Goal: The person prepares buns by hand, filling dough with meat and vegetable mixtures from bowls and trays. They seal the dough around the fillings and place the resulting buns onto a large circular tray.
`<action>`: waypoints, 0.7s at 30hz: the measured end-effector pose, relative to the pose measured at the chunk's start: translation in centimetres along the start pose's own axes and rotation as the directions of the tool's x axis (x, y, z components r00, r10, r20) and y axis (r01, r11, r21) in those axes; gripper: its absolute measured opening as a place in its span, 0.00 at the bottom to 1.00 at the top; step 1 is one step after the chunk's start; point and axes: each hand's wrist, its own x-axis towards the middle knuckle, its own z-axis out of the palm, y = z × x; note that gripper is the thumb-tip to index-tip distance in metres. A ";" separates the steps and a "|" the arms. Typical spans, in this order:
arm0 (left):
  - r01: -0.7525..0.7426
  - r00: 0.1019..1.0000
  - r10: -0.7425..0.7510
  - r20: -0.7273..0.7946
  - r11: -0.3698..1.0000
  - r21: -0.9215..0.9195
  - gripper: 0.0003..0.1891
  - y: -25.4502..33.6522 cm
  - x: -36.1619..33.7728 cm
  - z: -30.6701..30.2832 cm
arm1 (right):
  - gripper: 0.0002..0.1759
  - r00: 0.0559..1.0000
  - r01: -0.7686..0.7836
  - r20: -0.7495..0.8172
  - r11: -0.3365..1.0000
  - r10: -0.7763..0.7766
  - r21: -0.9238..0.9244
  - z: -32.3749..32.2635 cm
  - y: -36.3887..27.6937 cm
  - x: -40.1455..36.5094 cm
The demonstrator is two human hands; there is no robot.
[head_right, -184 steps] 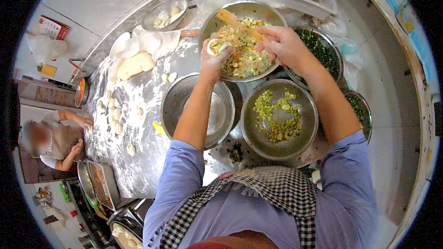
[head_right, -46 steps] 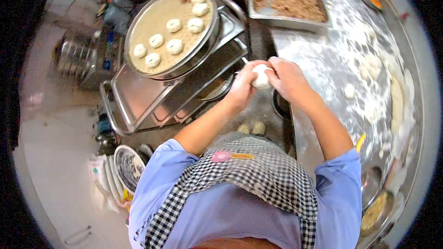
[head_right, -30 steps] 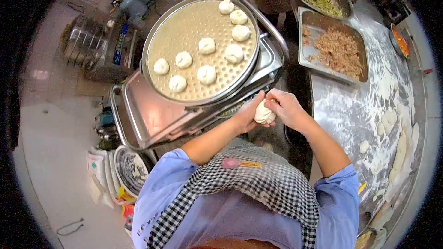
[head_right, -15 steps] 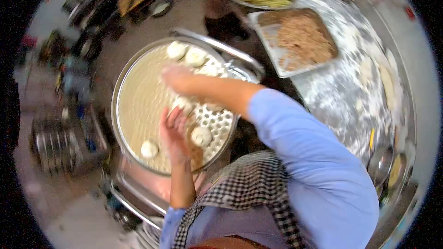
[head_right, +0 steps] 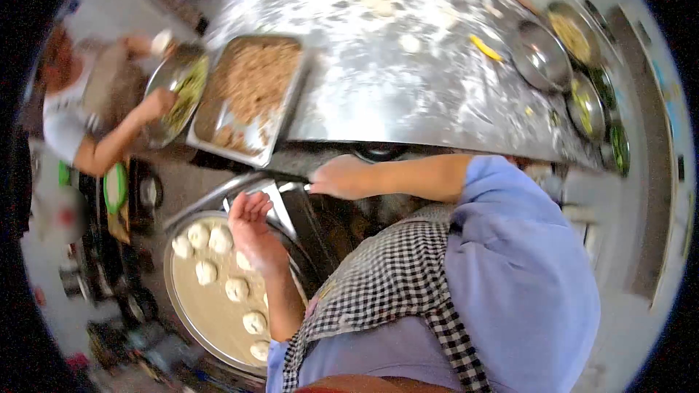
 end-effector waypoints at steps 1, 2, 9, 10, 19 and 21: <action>0.114 0.992 -0.117 0.042 0.991 0.063 0.26 -1.3 0.3 2.4 | 0.22 0.990 -0.144 0.004 0.989 0.144 0.040 -0.6 2.7 -3.4; 0.098 0.979 -0.110 0.172 0.992 0.080 0.23 -3.4 0.3 4.8 | 0.23 0.959 -0.283 0.018 0.955 0.283 0.082 -0.6 5.5 -6.8; -0.177 0.560 -0.294 0.774 0.870 0.459 0.13 -14.7 -4.7 25.3 | 0.20 0.653 -0.466 -0.229 0.622 0.722 0.630 0.0 16.8 -28.7; -0.202 0.504 -0.303 0.809 0.869 0.452 0.13 -16.4 -5.6 28.0 | 0.19 0.622 -0.506 -0.252 0.626 0.742 0.594 -0.4 18.2 -31.2; -0.116 0.743 -0.331 0.582 0.792 0.599 0.15 -25.6 -2.7 44.0 | 0.15 0.301 -0.369 -0.340 0.438 0.891 0.820 -3.2 26.6 -48.1; -0.165 0.804 -0.266 0.531 0.759 0.630 0.14 -25.5 -2.1 44.0 | 0.13 0.248 -0.304 -0.314 0.381 0.916 0.873 -2.8 27.3 -49.7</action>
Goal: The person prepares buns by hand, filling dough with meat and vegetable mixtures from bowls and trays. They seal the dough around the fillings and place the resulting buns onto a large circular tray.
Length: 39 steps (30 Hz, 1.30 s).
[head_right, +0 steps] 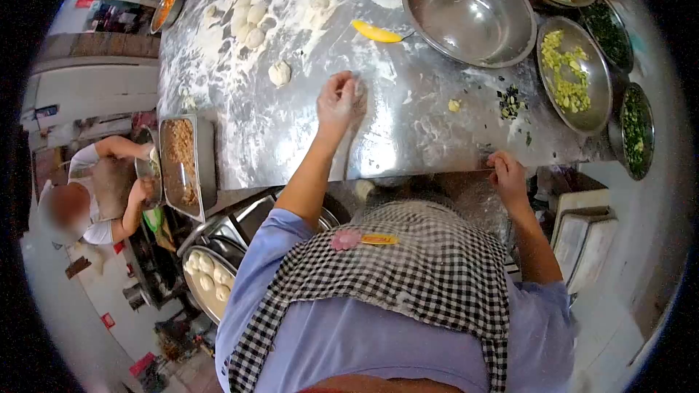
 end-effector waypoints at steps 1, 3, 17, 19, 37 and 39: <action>-0.010 0.999 0.012 -0.047 0.999 0.033 0.13 -0.2 0.5 -0.7 | 0.13 1.000 -0.003 -0.002 1.000 0.003 0.023 -0.6 0.8 0.1; -0.108 0.981 0.141 -0.134 0.967 0.229 0.14 -2.9 1.8 -2.7 | 0.12 1.000 -0.006 -0.017 0.997 0.008 0.073 -0.8 2.2 0.2; -0.109 0.895 0.395 -0.209 0.645 0.756 0.20 -10.7 20.9 -13.4 | 0.10 0.998 -0.064 -0.014 0.915 0.064 -0.398 -0.1 -1.3 -4.6; 0.051 0.997 0.006 -0.074 0.660 0.750 0.19 -12.7 24.1 -13.7 | 0.09 0.998 -0.040 -0.069 0.913 0.013 -0.405 0.4 -0.8 -5.9; -0.699 0.715 0.565 0.411 0.580 0.419 0.15 -5.6 3.4 -5.1 | 0.08 0.979 0.191 -0.002 0.909 -0.206 -0.369 2.6 -2.0 -2.7; -0.644 0.759 0.530 0.379 0.697 0.314 0.12 -7.2 2.6 -5.2 | 0.07 1.000 0.019 0.014 0.967 -0.016 -0.256 2.6 -3.1 -2.6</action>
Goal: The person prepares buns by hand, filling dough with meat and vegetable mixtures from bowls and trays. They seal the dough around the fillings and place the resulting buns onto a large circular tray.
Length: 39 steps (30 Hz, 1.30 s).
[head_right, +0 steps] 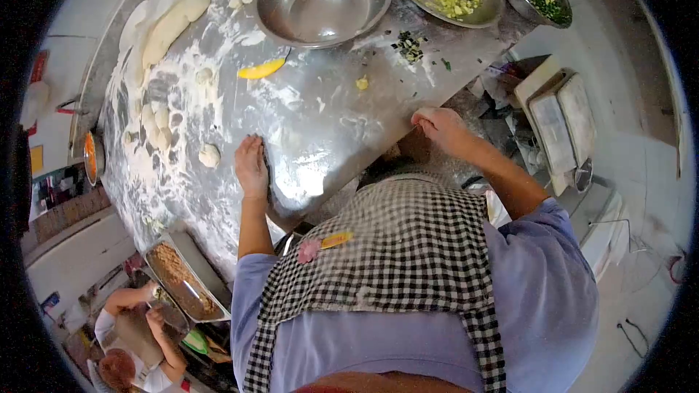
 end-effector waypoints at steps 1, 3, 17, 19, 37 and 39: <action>-0.092 0.996 0.092 0.000 0.996 0.001 0.09 0.2 -0.6 -0.5 | 0.07 0.998 0.056 -0.015 0.998 -0.057 -0.039 0.2 0.6 0.1; -0.032 0.999 0.034 0.036 0.999 -0.040 0.09 1.2 -2.1 -1.5 | 0.07 0.992 0.124 -0.029 0.989 -0.127 -0.077 0.5 1.6 0.5; 0.273 0.910 -0.386 0.148 0.829 0.489 0.40 3.1 0.7 -0.4 | 0.09 0.984 0.169 0.070 0.984 -0.166 -0.048 1.8 0.0 2.3; 0.277 0.905 -0.399 0.145 0.814 0.510 0.39 3.0 0.8 -0.6 | 0.09 0.976 0.212 0.051 0.977 -0.210 -0.035 2.3 0.1 2.3; 0.655 0.648 -0.751 0.124 0.467 -0.594 0.14 2.1 -3.3 -3.1 | 0.19 0.895 0.272 0.295 0.934 -0.334 0.232 10.7 -10.9 9.8; 0.461 0.669 -0.702 0.243 0.135 -0.877 0.13 5.0 -1.2 -4.4 | 0.20 0.935 0.023 0.318 0.923 -0.156 0.385 11.4 -15.7 10.2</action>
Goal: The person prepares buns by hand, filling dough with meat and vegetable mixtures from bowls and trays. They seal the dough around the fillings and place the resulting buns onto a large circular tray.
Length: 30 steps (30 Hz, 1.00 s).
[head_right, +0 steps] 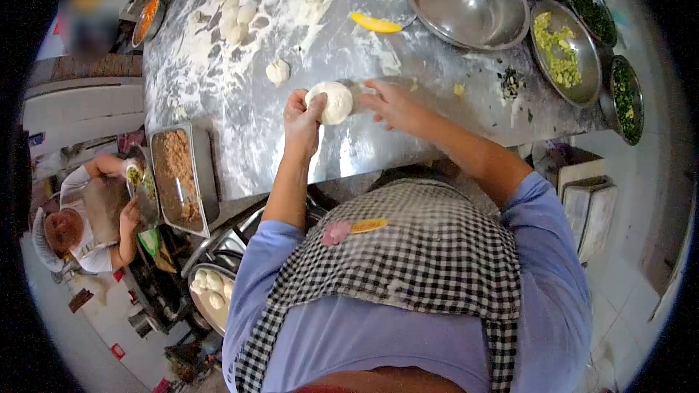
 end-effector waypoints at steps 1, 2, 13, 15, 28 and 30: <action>-0.002 0.998 0.015 0.057 0.978 -0.210 0.14 1.8 -0.6 1.4 | 0.20 0.993 0.026 0.109 0.996 -0.035 0.080 0.3 -2.0 0.5; 0.063 0.997 -0.041 0.064 0.920 -0.387 0.16 4.1 -1.3 2.3 | 0.20 0.977 0.042 0.202 0.986 -0.074 0.161 0.4 -3.9 0.7; -0.067 0.979 0.077 0.187 0.996 -0.058 0.15 1.7 -1.3 5.6 | 0.17 0.845 0.077 -0.304 0.663 -0.439 -0.745 -14.4 -8.1 0.6; -0.169 0.973 0.160 0.167 0.984 0.046 0.17 2.4 -1.6 5.8 | 0.19 0.755 -0.080 -0.461 0.632 -0.467 -0.771 -22.4 -6.8 2.9; -0.245 0.944 0.239 -0.226 0.970 0.001 0.15 -0.3 -8.3 14.3 | 0.20 0.894 -0.366 -0.353 0.005 -0.276 -0.931 -45.2 -4.0 12.7; -0.254 0.950 0.183 -0.253 0.924 -0.287 0.15 -1.6 -8.4 15.2 | 0.20 0.855 -0.470 -0.460 0.017 -0.238 -0.883 -45.2 -6.5 11.0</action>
